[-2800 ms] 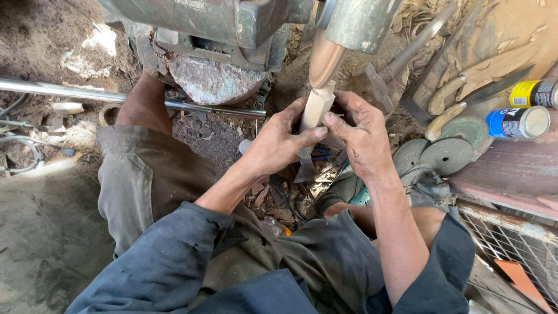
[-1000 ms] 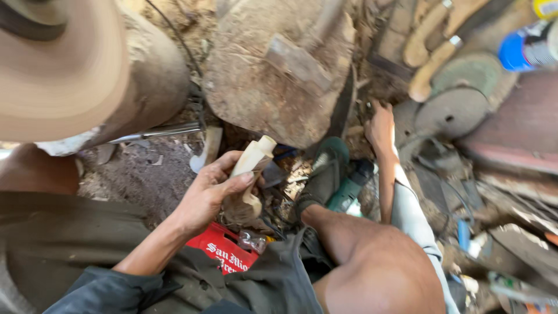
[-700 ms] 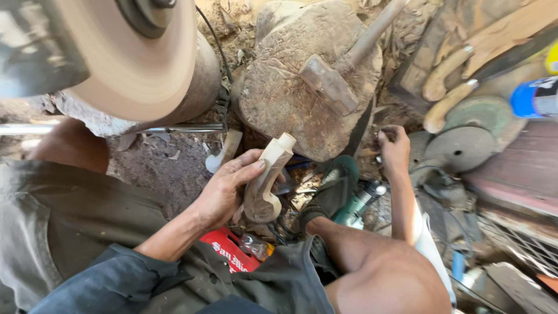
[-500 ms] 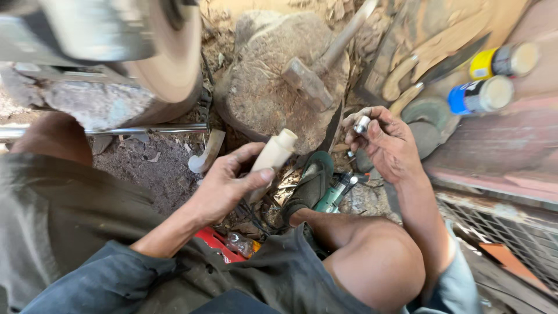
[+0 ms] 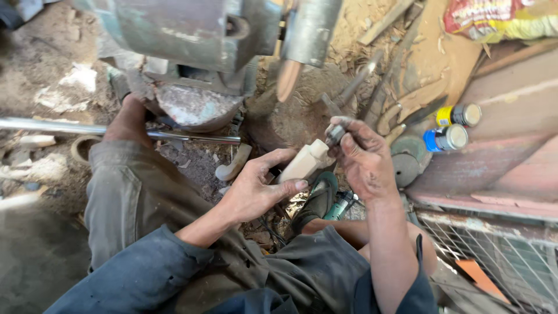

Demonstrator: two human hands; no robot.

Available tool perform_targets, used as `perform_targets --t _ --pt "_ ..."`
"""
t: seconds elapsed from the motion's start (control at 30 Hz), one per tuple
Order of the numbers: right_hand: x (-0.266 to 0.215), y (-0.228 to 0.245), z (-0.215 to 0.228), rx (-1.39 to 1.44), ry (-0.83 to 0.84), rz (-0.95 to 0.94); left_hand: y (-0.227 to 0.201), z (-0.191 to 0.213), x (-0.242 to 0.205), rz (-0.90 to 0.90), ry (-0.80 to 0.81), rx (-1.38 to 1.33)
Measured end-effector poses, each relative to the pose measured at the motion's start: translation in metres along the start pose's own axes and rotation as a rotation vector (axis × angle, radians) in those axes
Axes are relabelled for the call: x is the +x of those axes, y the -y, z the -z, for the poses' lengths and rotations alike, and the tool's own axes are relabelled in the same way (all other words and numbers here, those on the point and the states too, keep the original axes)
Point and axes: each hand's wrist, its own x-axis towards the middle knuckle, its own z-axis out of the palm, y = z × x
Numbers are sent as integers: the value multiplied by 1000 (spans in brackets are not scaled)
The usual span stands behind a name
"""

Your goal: The person holds a small wooden piece against a rotating grinding wheel, shaping and smoothing its edges. The person repeatedly repositions the wood to grind different sides and occasionally pauses to inspect the surface before continuing.

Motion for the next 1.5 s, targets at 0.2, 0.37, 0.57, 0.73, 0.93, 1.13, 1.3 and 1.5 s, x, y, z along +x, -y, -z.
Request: perform_targets --t 0.2,0.37,0.57,0.73,0.93,1.13,1.3,1.5 --pt "0 -20 -4 -50 36 -10 8 11 -6 -123 -108 308" --pt "7 -8 -12 -290 159 102 10 9 5 -114 -134 415" --pt "5 7 -11 -571 76 150 16 1 12 -146 -111 460" --pt "1 14 -6 -843 50 136 12 1 13 -60 -124 409" --pt "-1 12 1 -763 130 148 7 -2 11 -33 -92 440" --pt "3 7 4 -757 117 132 12 -4 9 -120 -126 598" --pt "6 -7 13 -688 36 11 20 -5 11 -38 -187 542" --pt "26 -21 29 174 -161 -137 31 -4 32 138 -321 139"
